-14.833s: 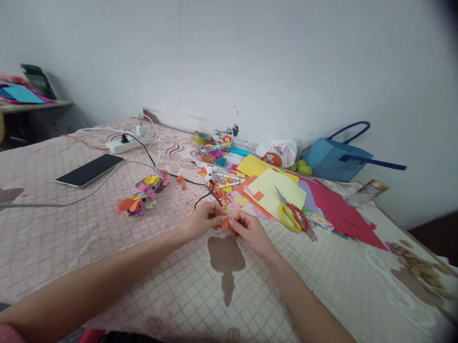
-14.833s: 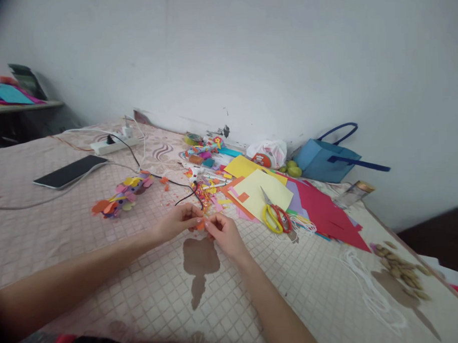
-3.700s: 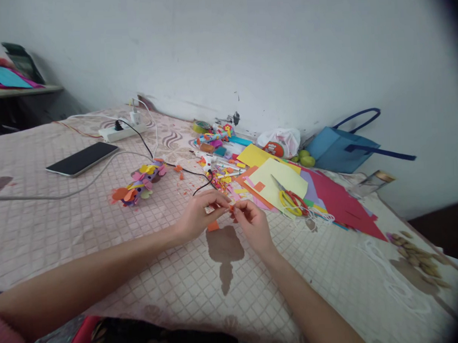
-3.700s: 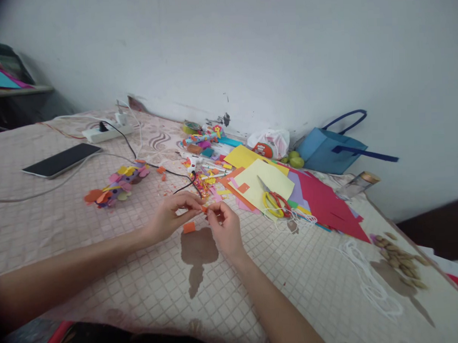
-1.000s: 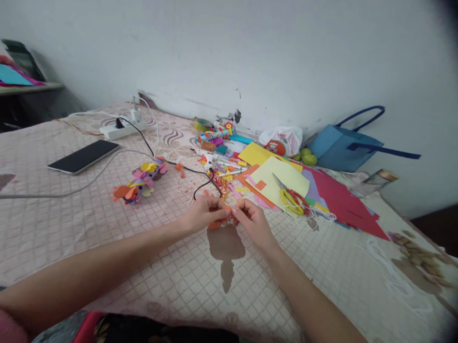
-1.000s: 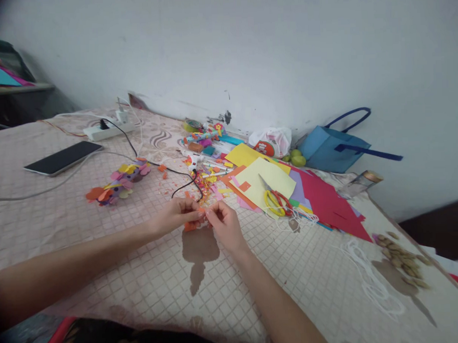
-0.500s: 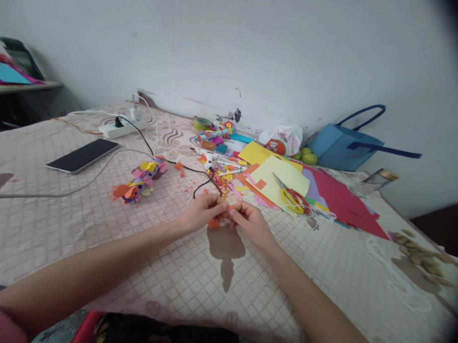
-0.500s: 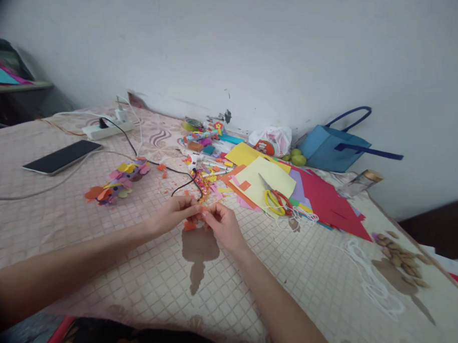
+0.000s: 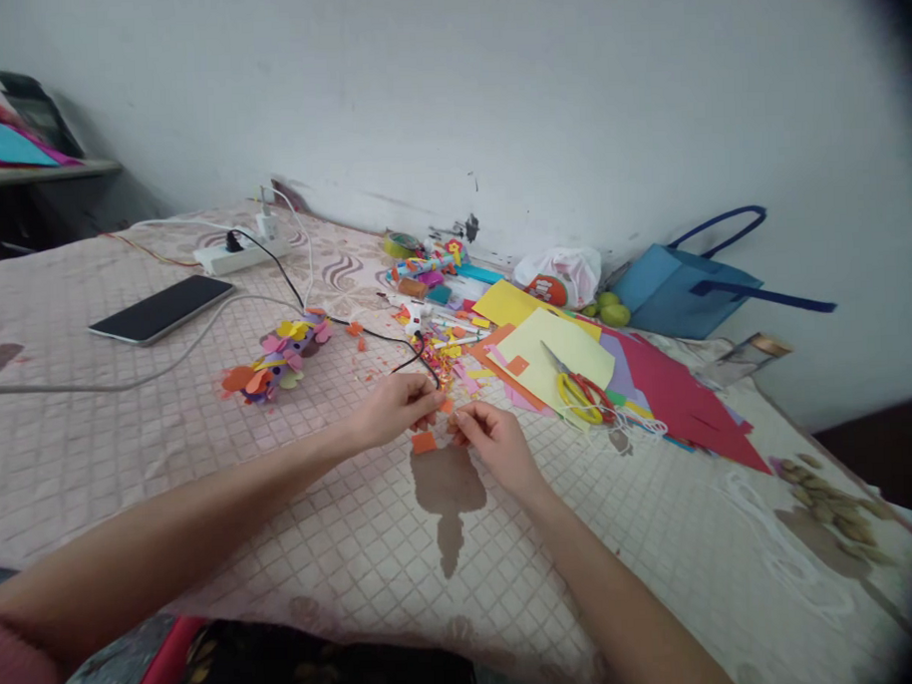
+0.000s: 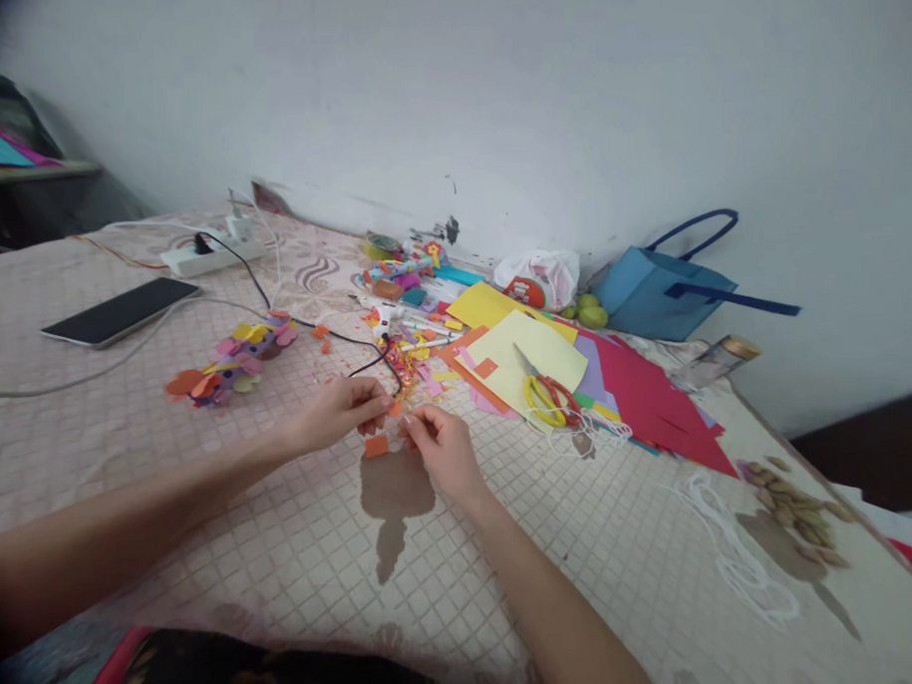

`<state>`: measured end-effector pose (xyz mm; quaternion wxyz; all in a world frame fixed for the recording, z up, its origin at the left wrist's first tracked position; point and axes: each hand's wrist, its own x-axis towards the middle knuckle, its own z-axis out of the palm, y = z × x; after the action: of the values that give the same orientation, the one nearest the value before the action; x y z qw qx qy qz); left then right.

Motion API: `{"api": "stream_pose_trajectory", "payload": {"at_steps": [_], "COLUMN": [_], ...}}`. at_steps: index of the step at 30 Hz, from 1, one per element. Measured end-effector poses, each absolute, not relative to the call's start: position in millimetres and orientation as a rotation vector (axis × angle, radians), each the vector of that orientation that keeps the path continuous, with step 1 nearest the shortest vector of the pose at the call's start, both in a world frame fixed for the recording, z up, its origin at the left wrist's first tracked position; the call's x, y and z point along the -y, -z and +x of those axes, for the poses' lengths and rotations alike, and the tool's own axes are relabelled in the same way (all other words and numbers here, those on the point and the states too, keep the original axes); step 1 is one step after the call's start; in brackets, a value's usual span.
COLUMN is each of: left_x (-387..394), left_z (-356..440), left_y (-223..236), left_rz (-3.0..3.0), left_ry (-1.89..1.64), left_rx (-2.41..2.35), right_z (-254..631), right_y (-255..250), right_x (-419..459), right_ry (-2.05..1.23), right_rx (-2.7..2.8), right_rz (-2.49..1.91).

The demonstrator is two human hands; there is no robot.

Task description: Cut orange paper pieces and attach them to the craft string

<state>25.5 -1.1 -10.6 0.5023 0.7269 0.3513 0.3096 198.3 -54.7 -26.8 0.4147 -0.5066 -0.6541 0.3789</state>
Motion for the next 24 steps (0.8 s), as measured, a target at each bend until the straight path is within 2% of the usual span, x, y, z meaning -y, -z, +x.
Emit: {"api": "stream_pose_trajectory", "payload": {"at_steps": [5, 9, 15, 17, 21, 24], "left_x": [-10.1, -10.5, -8.7, -10.3, -13.6, -11.6], "left_z": [11.4, 4.8, 2.5, 1.2, 2.4, 9.7], "left_y": [-2.4, -6.9, -5.2, -4.4, -2.3, 2.1], "left_rz": [2.047, 2.216, 2.249, 2.291, 2.248, 2.055], "left_ry": [-0.665, -0.475, -0.326, -0.364, -0.666, -0.708], "left_rx": [-1.094, -1.215, -1.2, -1.189, -1.053, -0.84], "right_z": [189.4, 188.4, 190.4, 192.4, 197.5, 197.1], "right_y": [29.3, 29.8, 34.6, 35.1, 34.6, 33.2], "right_x": [59.3, 60.3, 53.1, 50.9, 47.5, 47.4], "right_ry": [-0.654, -0.628, -0.581, -0.641, -1.087, -1.306], "right_rx": [2.001, 2.194, 2.138, 2.024, 1.53, 1.275], "right_rz": [-1.303, -1.224, -1.187, -1.202, -1.206, -1.131]}}
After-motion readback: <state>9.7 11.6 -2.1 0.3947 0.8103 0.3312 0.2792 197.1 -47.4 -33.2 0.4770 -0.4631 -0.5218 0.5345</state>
